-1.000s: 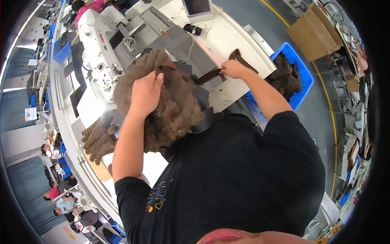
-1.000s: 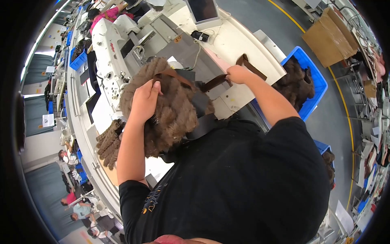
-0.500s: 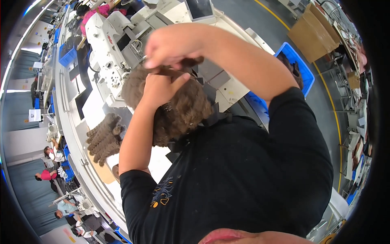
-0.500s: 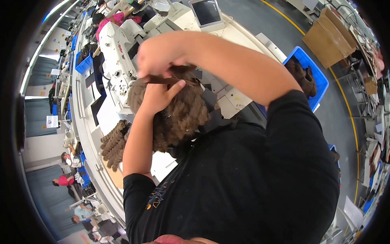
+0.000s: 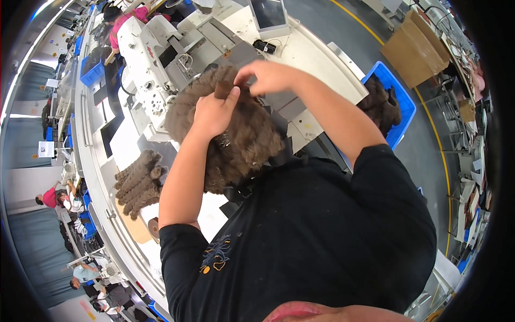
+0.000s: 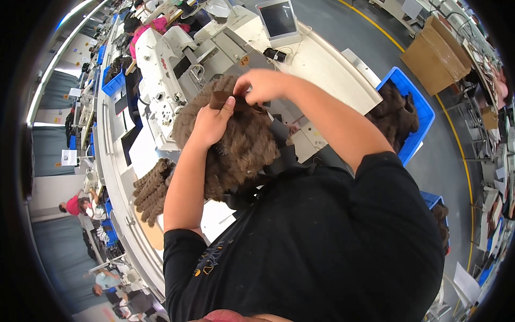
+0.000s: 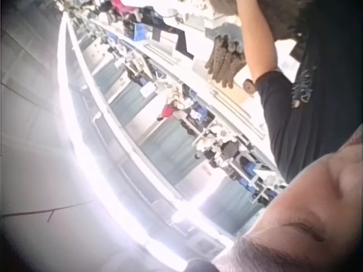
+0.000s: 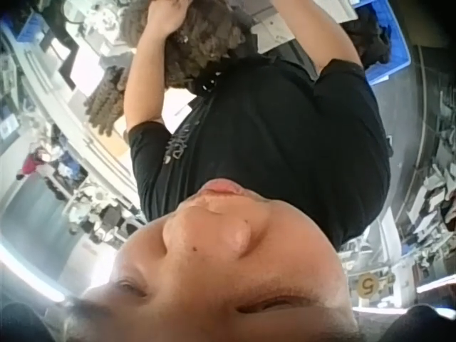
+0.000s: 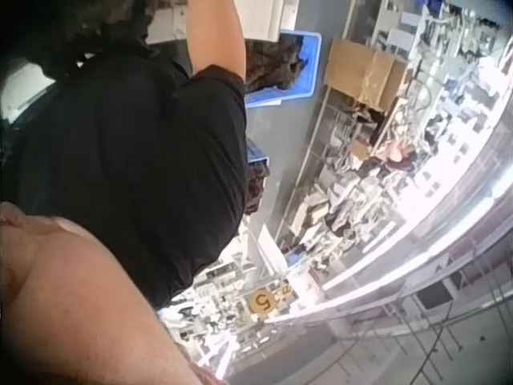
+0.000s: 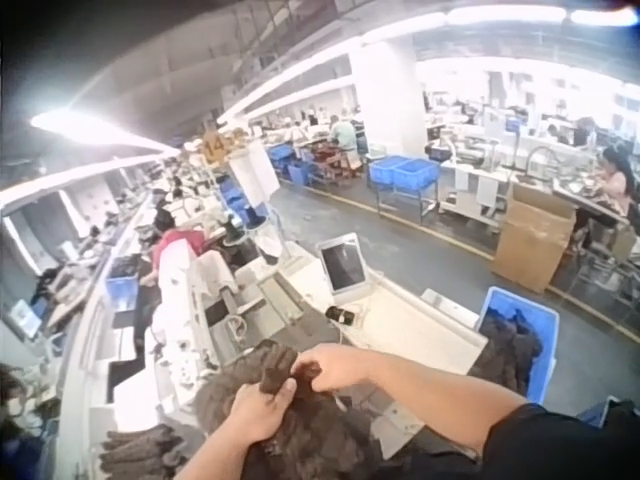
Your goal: Manually attaching leather straps to fur pelts at an industrial sewing station.
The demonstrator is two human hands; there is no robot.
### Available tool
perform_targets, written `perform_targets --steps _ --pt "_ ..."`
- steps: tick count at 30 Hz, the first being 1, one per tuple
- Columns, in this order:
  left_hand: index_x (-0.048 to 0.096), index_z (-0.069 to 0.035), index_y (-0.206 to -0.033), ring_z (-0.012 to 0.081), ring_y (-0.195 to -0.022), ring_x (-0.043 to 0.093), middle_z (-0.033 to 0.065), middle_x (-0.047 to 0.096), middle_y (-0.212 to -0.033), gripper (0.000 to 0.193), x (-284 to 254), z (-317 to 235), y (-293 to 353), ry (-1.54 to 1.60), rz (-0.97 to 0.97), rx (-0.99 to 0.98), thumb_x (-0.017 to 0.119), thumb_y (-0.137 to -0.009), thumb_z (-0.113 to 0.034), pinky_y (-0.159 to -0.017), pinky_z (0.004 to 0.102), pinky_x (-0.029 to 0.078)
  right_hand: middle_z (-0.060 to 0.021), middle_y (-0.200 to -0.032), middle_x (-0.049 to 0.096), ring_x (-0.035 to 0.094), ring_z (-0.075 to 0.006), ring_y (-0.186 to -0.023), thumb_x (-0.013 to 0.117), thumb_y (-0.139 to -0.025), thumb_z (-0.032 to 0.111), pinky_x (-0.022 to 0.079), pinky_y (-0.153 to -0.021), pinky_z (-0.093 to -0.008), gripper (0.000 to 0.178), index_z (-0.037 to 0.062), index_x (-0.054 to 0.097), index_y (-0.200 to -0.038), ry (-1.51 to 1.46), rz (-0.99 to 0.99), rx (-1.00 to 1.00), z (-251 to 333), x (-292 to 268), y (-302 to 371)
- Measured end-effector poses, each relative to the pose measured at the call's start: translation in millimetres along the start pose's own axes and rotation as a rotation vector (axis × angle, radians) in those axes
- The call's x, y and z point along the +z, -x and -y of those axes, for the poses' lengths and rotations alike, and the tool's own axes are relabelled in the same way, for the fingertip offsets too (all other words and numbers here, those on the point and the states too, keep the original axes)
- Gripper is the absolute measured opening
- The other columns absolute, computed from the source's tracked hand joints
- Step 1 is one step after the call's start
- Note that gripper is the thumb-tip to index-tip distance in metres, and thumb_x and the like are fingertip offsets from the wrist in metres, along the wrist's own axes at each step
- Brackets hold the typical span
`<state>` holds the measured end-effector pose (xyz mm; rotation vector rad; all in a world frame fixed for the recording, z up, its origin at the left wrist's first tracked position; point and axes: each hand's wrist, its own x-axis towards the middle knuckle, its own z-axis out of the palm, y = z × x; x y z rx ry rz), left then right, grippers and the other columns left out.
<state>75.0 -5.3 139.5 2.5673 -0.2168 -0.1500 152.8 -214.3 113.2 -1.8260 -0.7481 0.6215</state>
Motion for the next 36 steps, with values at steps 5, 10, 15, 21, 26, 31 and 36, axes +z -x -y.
perform_targets --steps 5,10,15,21,26,31,36 --pt "0.069 -0.008 -0.102 0.0395 -0.094 0.065 0.0172 0.071 -0.088 0.053 -1.5 -5.6 -1.0 0.129 0.048 -0.063 0.044 -0.099 -0.054 -0.085 0.0441 0.049 -0.0086 -0.1 0.063 0.062 -0.0185 -0.081 0.071 -0.074 0.01 0.051 -0.07 -0.0304 0.033 0.0049 0.063 -0.106 0.358 -0.74 -0.167 -34.7 28.4 4.6" --pt "0.069 -0.006 -0.1 0.038 -0.09 0.066 0.0148 0.07 -0.084 0.053 4.9 8.2 -3.5 0.148 0.041 -0.089 0.045 -0.099 -0.054 -0.083 0.0431 0.049 -0.0066 -0.095 0.058 0.062 -0.0219 -0.085 0.073 -0.075 0.012 0.05 -0.071 -0.034 0.03 0.0102 0.064 -0.103 0.321 -0.639 -0.213 2.2 40.7 22.0" --pt "0.069 -0.004 -0.094 0.0381 -0.088 0.066 0.0144 0.07 -0.081 0.054 2.3 1.5 -2.2 0.156 0.036 -0.099 0.046 -0.099 -0.053 -0.083 0.0433 0.05 -0.0068 -0.091 0.059 0.062 -0.0273 -0.084 0.067 -0.083 0.01 0.051 -0.072 -0.0379 0.011 0.012 0.071 -0.093 0.598 -0.636 -0.469 -4.3 36.3 9.0" --pt "0.07 -0.003 -0.092 0.0387 -0.09 0.066 0.0163 0.071 -0.083 0.055 -9.0 -13.1 0.0 0.054 0.115 -0.134 0.045 -0.099 -0.051 -0.083 0.0437 0.05 -0.0113 -0.092 0.067 0.065 -0.0315 -0.091 0.063 -0.084 0.014 0.053 -0.077 -0.0423 0.018 0.0136 0.071 -0.101 0.713 -0.49 -0.108 23.6 -14.2 -17.6" --pt "0.071 -0.003 -0.092 0.0382 -0.092 0.066 0.0163 0.071 -0.084 0.055 -4.8 -9.8 0.9 0.068 0.09 -0.066 0.045 -0.099 -0.051 -0.086 0.0436 0.049 -0.0139 -0.092 0.071 0.068 -0.034 -0.087 0.058 -0.08 0.004 0.053 -0.074 -0.044 0.028 0.0123 0.07 -0.104 0.887 -0.01 -0.288 75.2 -8.3 -40.5" --pt "0.07 -0.003 -0.083 0.0371 -0.086 0.067 0.0149 0.07 -0.08 0.057 -6.6 -10.6 0.8 0.033 0.108 -0.053 0.044 -0.101 -0.05 -0.081 0.0428 0.05 -0.0153 -0.104 0.071 0.067 -0.0317 -0.095 0.056 -0.076 -0.001 0.052 -0.082 -0.0414 0.037 0.0063 0.072 -0.108 0.88 0.016 -0.314 122.9 -7.2 -79.5" --pt "0.068 -0.001 -0.083 0.0311 -0.084 0.065 0.0141 0.069 -0.08 0.062 -3.8 0.7 5.0 0.136 0.062 0.092 0.042 -0.101 -0.054 -0.081 0.0387 0.049 -0.0149 -0.116 0.069 0.065 -0.0308 -0.105 0.05 -0.078 -0.004 0.049 -0.094 -0.0412 0.051 0.0084 0.064 -0.125 0.193 0.126 -0.606 150.2 47.3 -85.4"
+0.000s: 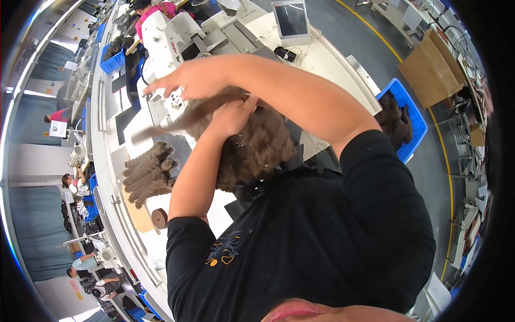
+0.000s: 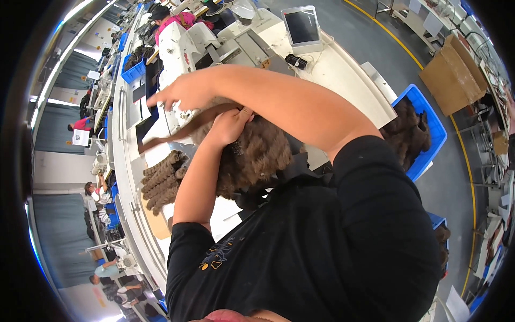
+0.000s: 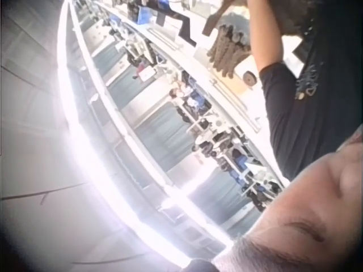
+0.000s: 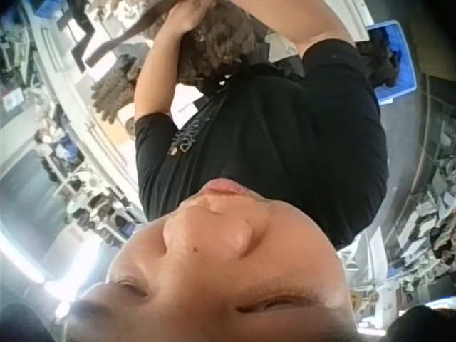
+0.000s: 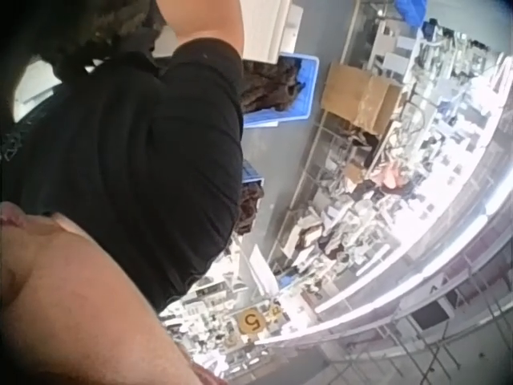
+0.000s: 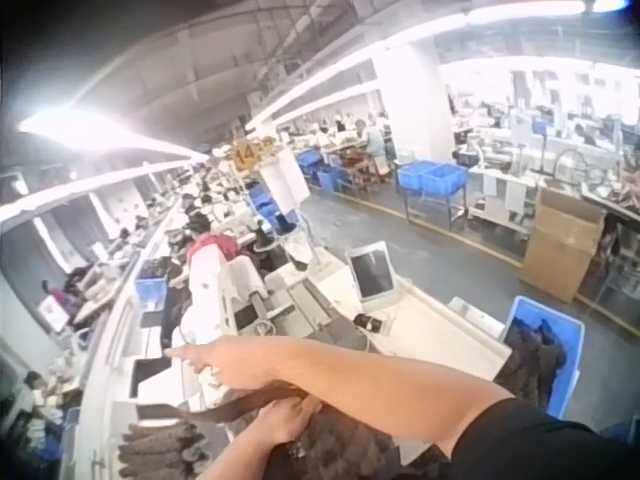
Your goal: Manually attaching leather straps to fur pelts at an industrial sewing station.
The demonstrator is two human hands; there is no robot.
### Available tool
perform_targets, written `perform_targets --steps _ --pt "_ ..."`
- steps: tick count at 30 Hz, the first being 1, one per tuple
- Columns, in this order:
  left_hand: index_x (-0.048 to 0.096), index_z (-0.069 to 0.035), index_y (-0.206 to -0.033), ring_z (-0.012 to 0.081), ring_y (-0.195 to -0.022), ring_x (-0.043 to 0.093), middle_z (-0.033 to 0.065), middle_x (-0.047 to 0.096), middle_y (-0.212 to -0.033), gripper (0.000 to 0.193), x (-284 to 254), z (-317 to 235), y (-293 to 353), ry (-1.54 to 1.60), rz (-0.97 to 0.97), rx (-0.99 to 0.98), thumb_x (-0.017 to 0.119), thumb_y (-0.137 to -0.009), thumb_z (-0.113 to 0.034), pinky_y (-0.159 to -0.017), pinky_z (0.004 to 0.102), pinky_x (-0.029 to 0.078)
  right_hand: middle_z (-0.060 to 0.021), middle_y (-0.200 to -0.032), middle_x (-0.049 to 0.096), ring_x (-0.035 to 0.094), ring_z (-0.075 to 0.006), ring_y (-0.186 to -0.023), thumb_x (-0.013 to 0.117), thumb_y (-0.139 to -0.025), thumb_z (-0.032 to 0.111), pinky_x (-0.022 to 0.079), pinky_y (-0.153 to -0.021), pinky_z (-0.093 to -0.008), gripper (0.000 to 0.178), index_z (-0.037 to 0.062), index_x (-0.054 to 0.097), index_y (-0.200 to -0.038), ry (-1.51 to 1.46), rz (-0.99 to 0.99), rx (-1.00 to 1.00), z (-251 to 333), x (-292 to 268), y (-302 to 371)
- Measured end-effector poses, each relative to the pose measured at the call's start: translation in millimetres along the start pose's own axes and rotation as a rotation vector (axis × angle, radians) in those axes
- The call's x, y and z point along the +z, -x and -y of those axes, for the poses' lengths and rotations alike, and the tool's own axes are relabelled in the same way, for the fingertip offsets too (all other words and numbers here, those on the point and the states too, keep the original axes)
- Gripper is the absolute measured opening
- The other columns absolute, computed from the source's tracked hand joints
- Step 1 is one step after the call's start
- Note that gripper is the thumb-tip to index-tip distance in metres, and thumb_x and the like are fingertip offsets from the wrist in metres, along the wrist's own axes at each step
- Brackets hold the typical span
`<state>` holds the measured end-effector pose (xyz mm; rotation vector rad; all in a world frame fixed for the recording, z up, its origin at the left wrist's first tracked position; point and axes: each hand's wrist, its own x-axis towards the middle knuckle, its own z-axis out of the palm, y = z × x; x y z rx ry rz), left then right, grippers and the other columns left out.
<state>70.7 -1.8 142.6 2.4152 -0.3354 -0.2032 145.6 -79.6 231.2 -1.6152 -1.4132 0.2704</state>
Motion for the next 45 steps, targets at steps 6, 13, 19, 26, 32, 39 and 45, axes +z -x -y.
perform_targets --steps 6,13,19,26,32,39,45 --pt "0.061 0.0 -0.086 0.027 -0.08 0.057 0.0141 0.062 -0.081 0.069 -2.5 -8.8 5.9 0.12 0.122 -0.228 0.034 -0.101 -0.061 -0.082 0.0362 0.046 -0.012 -0.1 0.07 0.064 -0.0207 -0.093 0.052 -0.076 -0.002 0.051 -0.083 -0.0333 0.036 0.0017 0.068 -0.108 0.052 0.052 0.328 -68.5 -38.4 107.3" --pt "0.065 0.0 -0.081 0.0307 -0.083 0.061 0.0166 0.065 -0.081 0.073 -8.5 -16.8 4.1 0.072 0.077 -0.348 0.034 -0.099 -0.064 -0.085 0.0362 0.046 -0.0097 -0.076 0.067 0.065 -0.0218 -0.073 0.063 -0.087 0.015 0.05 -0.07 -0.037 0.017 0.0025 0.069 -0.096 0.123 -0.285 0.679 -28.9 -13.3 169.8" --pt "0.071 0.001 -0.085 0.0374 -0.092 0.065 0.0222 0.068 -0.086 0.069 -5.0 -5.0 -2.2 -0.04 0.075 -0.197 0.04 -0.099 -0.06 -0.086 0.0417 0.048 -0.0113 -0.075 0.065 0.064 -0.0293 -0.073 0.062 -0.09 0.031 0.05 -0.064 -0.039 0.032 0.0058 0.065 -0.072 0.419 0.138 0.171 20.2 38.0 195.8" --pt "0.07 -0.002 -0.094 0.0392 -0.087 0.064 0.0198 0.068 -0.086 0.042 -3.3 -22.6 7.6 -0.157 0.014 0.025 0.049 -0.099 -0.038 -0.083 0.0446 0.047 -0.0002 -0.076 0.062 0.053 -0.0107 -0.066 0.076 -0.081 0.026 0.046 -0.064 -0.0261 0.039 0.0013 0.063 -0.109 -0.255 -0.222 0.509 -35.0 2.8 184.9" --pt "0.068 -0.004 -0.09 0.0342 -0.09 0.064 0.0167 0.068 -0.083 0.039 -5.6 -33.4 17.5 -0.295 0.051 0.164 0.045 -0.101 -0.033 -0.084 0.0444 0.043 -0.0132 -0.074 0.065 0.061 -0.0214 -0.07 0.071 -0.075 0.017 0.049 -0.069 -0.0346 0.03 -0.0003 0.066 -0.1 -0.1 -0.073 0.44 -58.4 31.5 168.0" --pt "0.064 -0.009 -0.086 0.027 -0.092 0.061 0.0072 0.063 -0.086 0.025 14.8 -16.2 22.7 -0.605 -0.235 0.341 0.054 -0.096 -0.029 -0.082 0.0426 0.043 -0.0262 -0.077 0.062 0.06 -0.0404 -0.069 0.067 -0.078 0.015 0.049 -0.066 -0.0435 0.02 -0.0029 0.067 -0.087 0.193 -0.369 0.69 -43.7 59.1 163.2" --pt "0.064 -0.01 -0.089 0.0278 -0.096 0.06 0.0055 0.062 -0.09 0.018 19.9 -22.4 25.7 -0.586 -0.194 0.287 0.057 -0.095 -0.026 -0.089 0.0417 0.041 -0.01 -0.065 0.062 0.057 -0.0205 -0.053 0.059 -0.088 0.005 0.044 -0.048 -0.0313 0.012 -0.0002 0.07 -0.091 -0.62 -0.643 0.979 -31.9 71.6 161.6"
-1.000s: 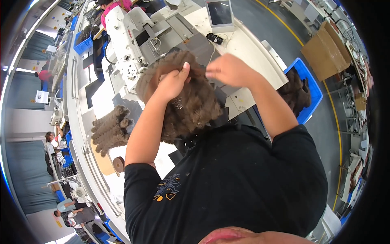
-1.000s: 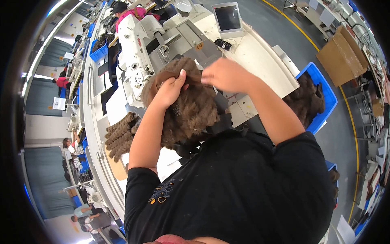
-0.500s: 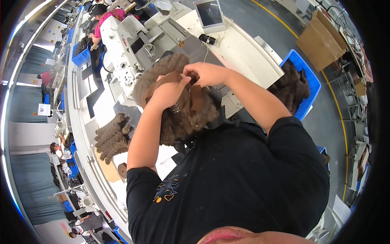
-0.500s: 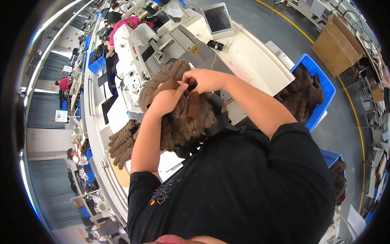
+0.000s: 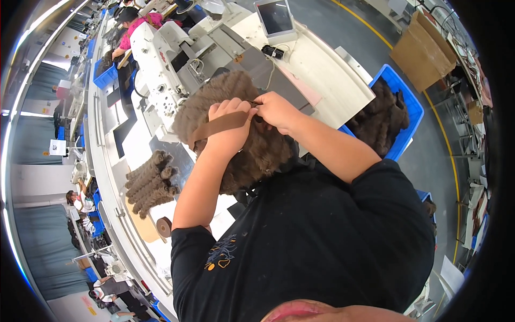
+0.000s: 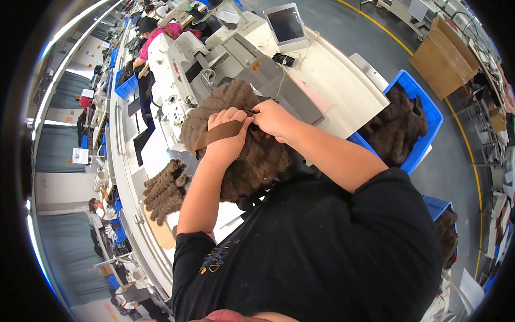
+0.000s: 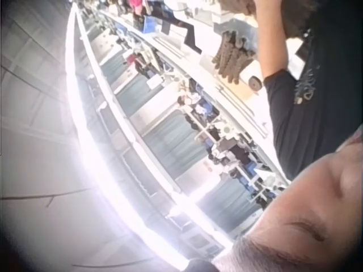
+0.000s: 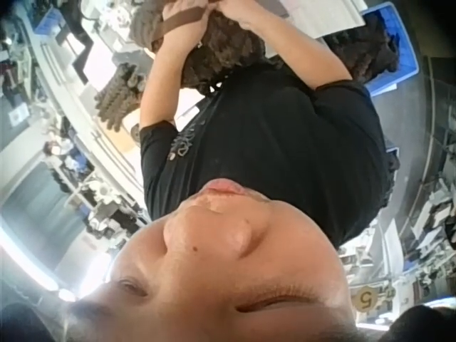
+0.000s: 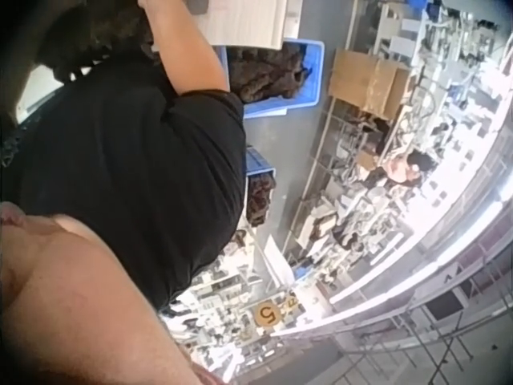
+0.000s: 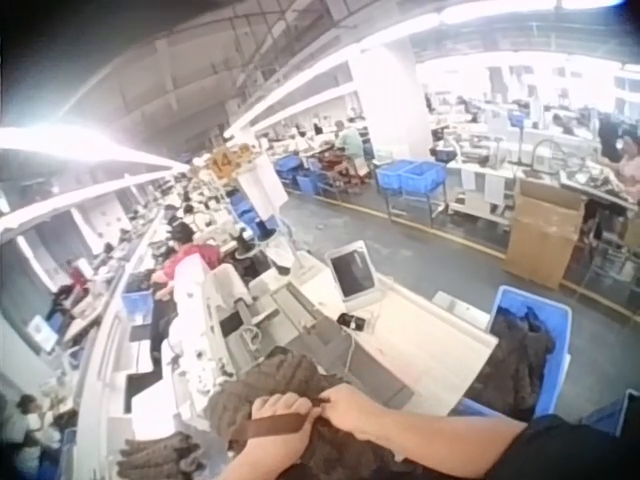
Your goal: Manually attaching leather straps to fur pelts at an industrial sewing station.
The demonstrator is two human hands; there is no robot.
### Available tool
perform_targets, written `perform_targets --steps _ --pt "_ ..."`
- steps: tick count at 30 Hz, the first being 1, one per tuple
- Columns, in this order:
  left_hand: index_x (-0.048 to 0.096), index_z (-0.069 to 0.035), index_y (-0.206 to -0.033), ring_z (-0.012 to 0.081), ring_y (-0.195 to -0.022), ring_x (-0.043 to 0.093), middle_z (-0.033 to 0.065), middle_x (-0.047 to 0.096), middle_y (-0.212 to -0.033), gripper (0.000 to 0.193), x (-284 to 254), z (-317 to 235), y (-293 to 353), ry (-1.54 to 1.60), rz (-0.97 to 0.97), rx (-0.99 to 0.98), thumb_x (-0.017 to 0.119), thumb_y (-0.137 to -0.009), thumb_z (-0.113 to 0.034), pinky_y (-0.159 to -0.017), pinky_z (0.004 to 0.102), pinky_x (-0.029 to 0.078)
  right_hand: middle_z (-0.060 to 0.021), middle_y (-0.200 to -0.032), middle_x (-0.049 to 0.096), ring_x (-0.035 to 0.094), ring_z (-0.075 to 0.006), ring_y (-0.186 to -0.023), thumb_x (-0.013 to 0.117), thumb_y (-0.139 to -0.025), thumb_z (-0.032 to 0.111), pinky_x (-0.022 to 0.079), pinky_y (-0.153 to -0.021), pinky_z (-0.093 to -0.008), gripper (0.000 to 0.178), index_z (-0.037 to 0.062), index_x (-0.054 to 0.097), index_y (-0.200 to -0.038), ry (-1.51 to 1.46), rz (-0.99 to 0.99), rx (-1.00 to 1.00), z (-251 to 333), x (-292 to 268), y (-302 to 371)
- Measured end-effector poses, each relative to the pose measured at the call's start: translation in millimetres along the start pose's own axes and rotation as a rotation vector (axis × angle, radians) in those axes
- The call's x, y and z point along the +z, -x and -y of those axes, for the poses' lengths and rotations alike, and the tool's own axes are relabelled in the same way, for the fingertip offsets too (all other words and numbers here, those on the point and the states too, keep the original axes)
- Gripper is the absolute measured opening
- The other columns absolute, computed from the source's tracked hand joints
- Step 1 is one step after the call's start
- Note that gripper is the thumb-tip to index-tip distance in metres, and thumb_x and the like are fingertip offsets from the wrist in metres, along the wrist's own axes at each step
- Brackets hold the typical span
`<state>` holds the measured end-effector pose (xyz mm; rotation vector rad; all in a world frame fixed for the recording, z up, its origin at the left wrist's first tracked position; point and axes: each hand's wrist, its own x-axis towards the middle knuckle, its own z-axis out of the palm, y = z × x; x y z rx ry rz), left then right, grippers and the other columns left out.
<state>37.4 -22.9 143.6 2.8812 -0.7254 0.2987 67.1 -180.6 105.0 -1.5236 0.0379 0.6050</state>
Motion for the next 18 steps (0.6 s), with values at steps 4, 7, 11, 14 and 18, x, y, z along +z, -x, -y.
perform_targets --steps 4,7,11,14,18 --pt "0.065 -0.01 -0.09 0.0267 -0.097 0.06 0.0052 0.063 -0.091 0.017 -1.6 -1.9 1.2 0.024 -0.004 0.005 0.058 -0.095 -0.025 -0.09 0.0412 0.041 -0.0058 -0.073 0.061 0.053 -0.0136 -0.054 0.052 -0.089 0.002 0.039 -0.046 -0.0291 0.017 -0.0005 0.067 -0.097 -0.164 0.085 0.008 -5.7 -4.4 -4.1" --pt "0.065 -0.011 -0.09 0.026 -0.097 0.061 0.0049 0.064 -0.092 0.015 0.1 -0.7 2.1 0.03 -0.007 0.0 0.059 -0.094 -0.024 -0.09 0.0409 0.041 -0.0062 -0.077 0.062 0.055 -0.0141 -0.054 0.052 -0.089 0.003 0.04 -0.046 -0.0291 0.018 0.0007 0.067 -0.099 -0.202 0.178 0.017 -8.2 -12.7 -8.9" --pt "0.065 -0.01 -0.086 0.0263 -0.095 0.061 0.0047 0.065 -0.089 0.016 0.6 3.2 5.9 0.069 -0.033 -0.001 0.06 -0.093 -0.024 -0.091 0.0406 0.041 -0.0037 -0.077 0.062 0.055 -0.0139 -0.054 0.052 -0.09 0.004 0.04 -0.046 -0.0271 0.017 0.003 0.067 -0.097 -0.419 0.279 0.146 14.1 -28.9 2.8" --pt "0.067 -0.01 -0.086 0.0266 -0.094 0.062 0.0046 0.065 -0.088 0.015 -1.6 0.4 5.3 0.031 -0.002 0.004 0.062 -0.092 -0.023 -0.091 0.04 0.041 -0.0027 -0.076 0.061 0.056 -0.012 -0.054 0.058 -0.096 0.016 0.039 -0.044 -0.0254 0.015 0.0042 0.065 -0.09 -0.397 0.286 0.052 9.8 -29.8 -5.7" --pt "0.068 -0.01 -0.088 0.0265 -0.094 0.062 0.0048 0.066 -0.089 0.014 -7.0 0.0 4.3 0.061 -0.007 -0.034 0.062 -0.091 -0.023 -0.09 0.0393 0.041 -0.0035 -0.082 0.06 0.055 -0.0101 -0.052 0.052 -0.103 0.028 0.039 -0.043 -0.0248 0.025 0.0046 0.059 -0.096 -0.581 0.306 0.015 8.5 -25.5 1.5"
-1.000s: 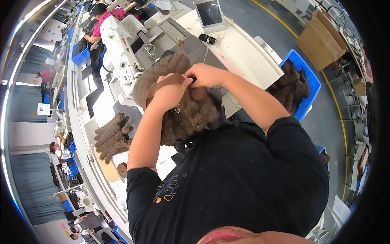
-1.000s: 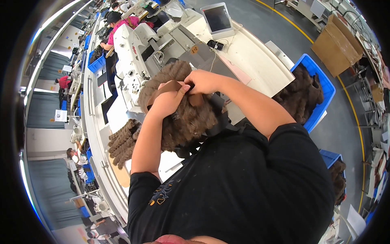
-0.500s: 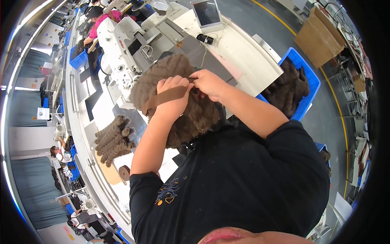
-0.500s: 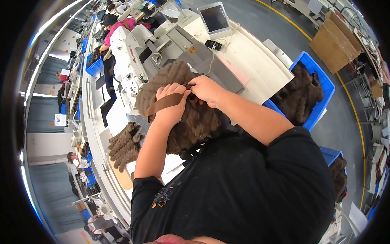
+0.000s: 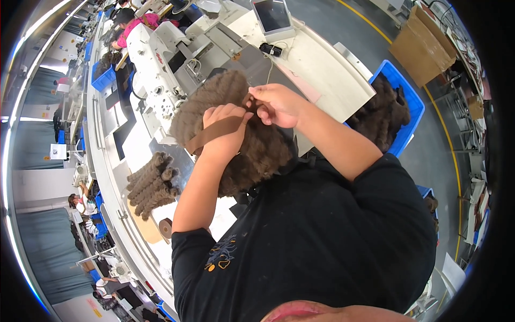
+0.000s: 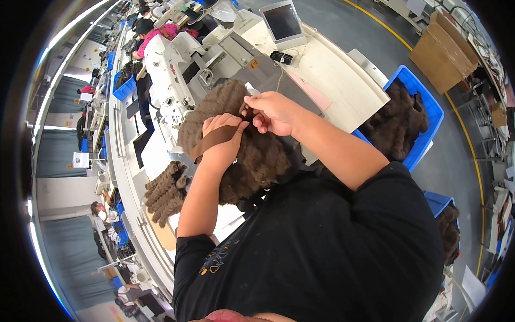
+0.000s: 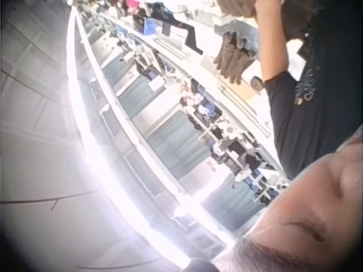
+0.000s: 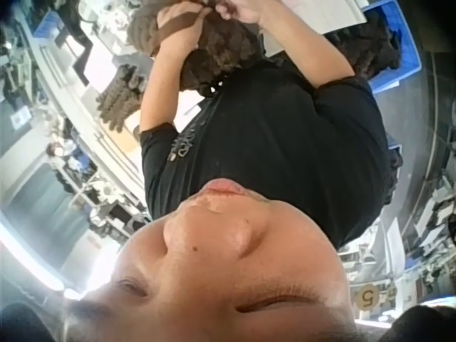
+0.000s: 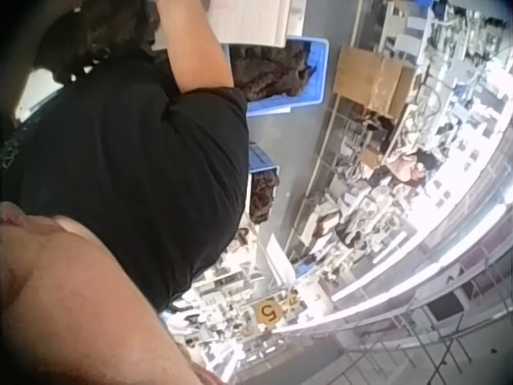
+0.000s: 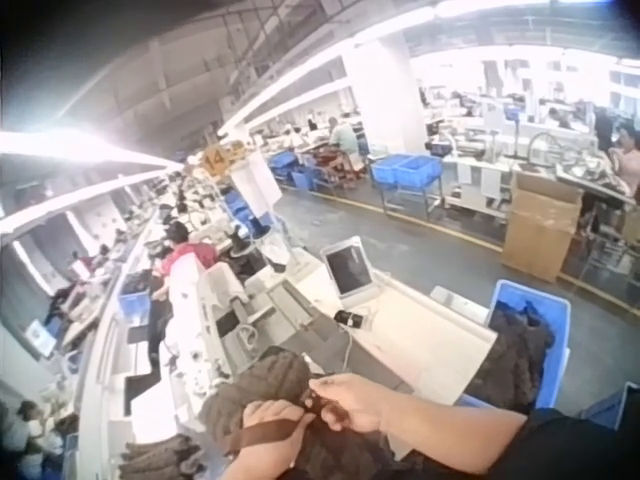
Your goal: Manually attaching leather straps to fur pelts at an industrial sewing station.
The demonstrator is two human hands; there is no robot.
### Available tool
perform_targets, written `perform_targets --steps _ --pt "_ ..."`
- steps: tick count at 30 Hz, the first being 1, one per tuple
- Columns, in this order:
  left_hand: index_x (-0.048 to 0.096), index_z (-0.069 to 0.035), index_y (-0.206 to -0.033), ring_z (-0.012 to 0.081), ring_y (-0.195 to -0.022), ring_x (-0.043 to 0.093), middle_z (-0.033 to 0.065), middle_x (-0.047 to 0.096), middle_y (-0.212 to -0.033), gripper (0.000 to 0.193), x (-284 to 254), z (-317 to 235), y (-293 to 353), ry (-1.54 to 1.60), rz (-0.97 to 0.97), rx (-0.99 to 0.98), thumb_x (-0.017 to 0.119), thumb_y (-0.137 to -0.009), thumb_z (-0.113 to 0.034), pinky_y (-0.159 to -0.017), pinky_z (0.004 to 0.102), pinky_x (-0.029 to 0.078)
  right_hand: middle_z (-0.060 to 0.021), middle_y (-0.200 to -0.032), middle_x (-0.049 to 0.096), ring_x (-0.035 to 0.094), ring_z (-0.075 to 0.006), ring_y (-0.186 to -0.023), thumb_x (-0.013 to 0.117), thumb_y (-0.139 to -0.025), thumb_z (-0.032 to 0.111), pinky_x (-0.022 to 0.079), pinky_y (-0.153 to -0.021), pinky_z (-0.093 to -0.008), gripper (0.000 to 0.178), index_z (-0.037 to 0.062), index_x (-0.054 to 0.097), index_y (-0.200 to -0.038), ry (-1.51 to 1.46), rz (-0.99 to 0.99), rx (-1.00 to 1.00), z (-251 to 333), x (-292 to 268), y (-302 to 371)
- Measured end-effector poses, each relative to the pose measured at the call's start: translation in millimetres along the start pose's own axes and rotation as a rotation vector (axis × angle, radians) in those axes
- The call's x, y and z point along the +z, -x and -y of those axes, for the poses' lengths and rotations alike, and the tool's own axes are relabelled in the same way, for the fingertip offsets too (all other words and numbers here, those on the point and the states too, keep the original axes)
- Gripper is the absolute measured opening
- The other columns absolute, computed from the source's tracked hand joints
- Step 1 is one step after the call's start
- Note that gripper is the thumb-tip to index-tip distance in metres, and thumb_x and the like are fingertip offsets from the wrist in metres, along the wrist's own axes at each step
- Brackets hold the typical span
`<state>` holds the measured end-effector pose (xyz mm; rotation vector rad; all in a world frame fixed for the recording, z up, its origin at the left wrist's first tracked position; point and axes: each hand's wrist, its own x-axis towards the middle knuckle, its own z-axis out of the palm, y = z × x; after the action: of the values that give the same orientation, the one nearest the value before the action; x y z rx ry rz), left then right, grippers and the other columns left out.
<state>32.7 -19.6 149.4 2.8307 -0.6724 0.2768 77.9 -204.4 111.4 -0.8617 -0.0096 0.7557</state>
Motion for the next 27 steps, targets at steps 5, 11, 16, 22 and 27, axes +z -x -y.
perform_targets --steps 5,11,16,22,27 --pt "0.068 -0.01 -0.084 0.0258 -0.094 0.061 0.0037 0.066 -0.087 0.017 -4.4 -1.0 1.8 0.099 -0.007 0.022 0.061 -0.091 -0.024 -0.089 0.0419 0.041 -0.0031 -0.084 0.058 0.054 -0.0106 -0.053 0.046 -0.105 0.03 0.042 -0.044 -0.0277 0.025 0.007 0.055 -0.104 -0.064 0.057 -0.05 -6.2 -12.2 11.2" --pt "0.069 -0.01 -0.09 0.028 -0.095 0.061 0.0054 0.066 -0.089 0.02 -4.7 10.0 0.8 0.117 -0.002 -0.002 0.058 -0.095 -0.026 -0.091 0.0387 0.04 -0.0053 -0.098 0.063 0.058 -0.0126 -0.064 0.059 -0.099 0.029 0.046 -0.054 -0.0254 0.025 0.0078 0.056 -0.112 -0.327 0.267 -0.303 11.2 -33.1 15.4" --pt "0.071 -0.01 -0.098 0.0277 -0.096 0.061 0.0062 0.067 -0.092 0.023 -6.0 12.1 4.2 0.147 0.073 0.023 0.055 -0.097 -0.028 -0.094 0.0384 0.039 -0.0038 -0.09 0.07 0.059 -0.0152 -0.07 0.073 -0.087 0.033 0.047 -0.063 -0.0303 0.038 0.0042 0.068 -0.11 1.026 0.008 -0.183 23.6 -31.3 11.9" --pt "0.07 -0.004 -0.112 0.0301 -0.118 0.059 0.0122 0.069 -0.114 0.03 -4.9 37.9 25.6 0.492 0.038 -0.148 0.054 -0.101 -0.026 -0.1 0.0388 0.045 -0.0133 -0.074 0.067 0.062 -0.0234 -0.071 0.069 -0.088 0.035 0.047 -0.068 -0.0373 0.037 -0.0017 0.071 -0.09 1.347 0.019 -0.224 22.0 -88.1 -6.9" --pt "0.071 0.0 -0.111 0.028 -0.122 0.058 0.0104 0.07 -0.116 0.031 11.7 61.5 40.8 0.728 -0.038 -0.336 0.056 -0.101 -0.026 -0.1 0.0359 0.045 -0.0172 -0.079 0.069 0.065 -0.0326 -0.076 0.068 -0.089 0.037 0.049 -0.07 -0.0404 0.036 0.0008 0.072 -0.09 1.274 -0.071 -0.163 -31.5 -142.8 -37.2"
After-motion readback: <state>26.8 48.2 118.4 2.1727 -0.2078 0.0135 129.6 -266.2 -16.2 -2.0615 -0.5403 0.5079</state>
